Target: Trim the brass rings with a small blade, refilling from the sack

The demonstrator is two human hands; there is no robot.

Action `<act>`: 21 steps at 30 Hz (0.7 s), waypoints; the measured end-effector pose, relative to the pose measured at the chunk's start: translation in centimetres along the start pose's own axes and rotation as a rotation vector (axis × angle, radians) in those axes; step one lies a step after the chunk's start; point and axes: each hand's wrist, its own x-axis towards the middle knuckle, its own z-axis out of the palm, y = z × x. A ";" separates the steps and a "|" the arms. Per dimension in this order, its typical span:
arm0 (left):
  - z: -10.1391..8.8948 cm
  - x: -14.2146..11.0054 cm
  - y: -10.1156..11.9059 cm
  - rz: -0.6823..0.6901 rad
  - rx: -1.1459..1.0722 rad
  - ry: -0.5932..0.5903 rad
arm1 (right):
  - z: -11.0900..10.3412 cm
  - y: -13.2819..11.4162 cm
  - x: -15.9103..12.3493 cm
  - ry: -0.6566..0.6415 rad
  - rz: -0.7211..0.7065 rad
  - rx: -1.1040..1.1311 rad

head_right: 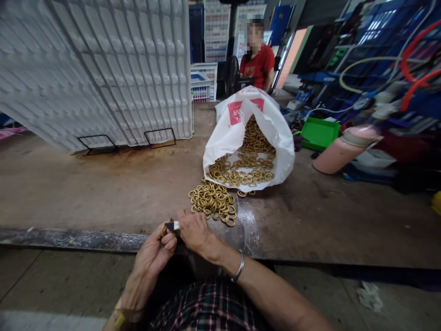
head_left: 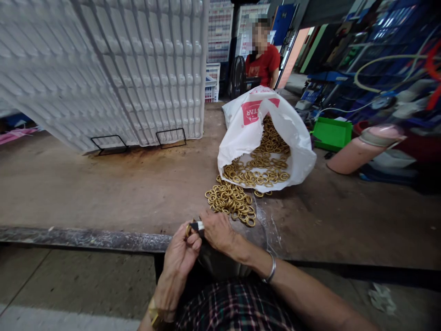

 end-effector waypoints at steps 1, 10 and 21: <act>0.0 -0.3 0.3 -0.004 -0.011 0.005 | -0.2 -0.1 0.4 0.008 -0.023 -0.012; -2.7 -1.6 0.7 -0.070 0.002 -0.140 | -2.9 4.8 6.3 0.068 0.095 -0.071; -3.1 -0.3 0.9 -0.120 0.024 -0.146 | -1.8 5.7 8.5 -0.062 0.140 -0.151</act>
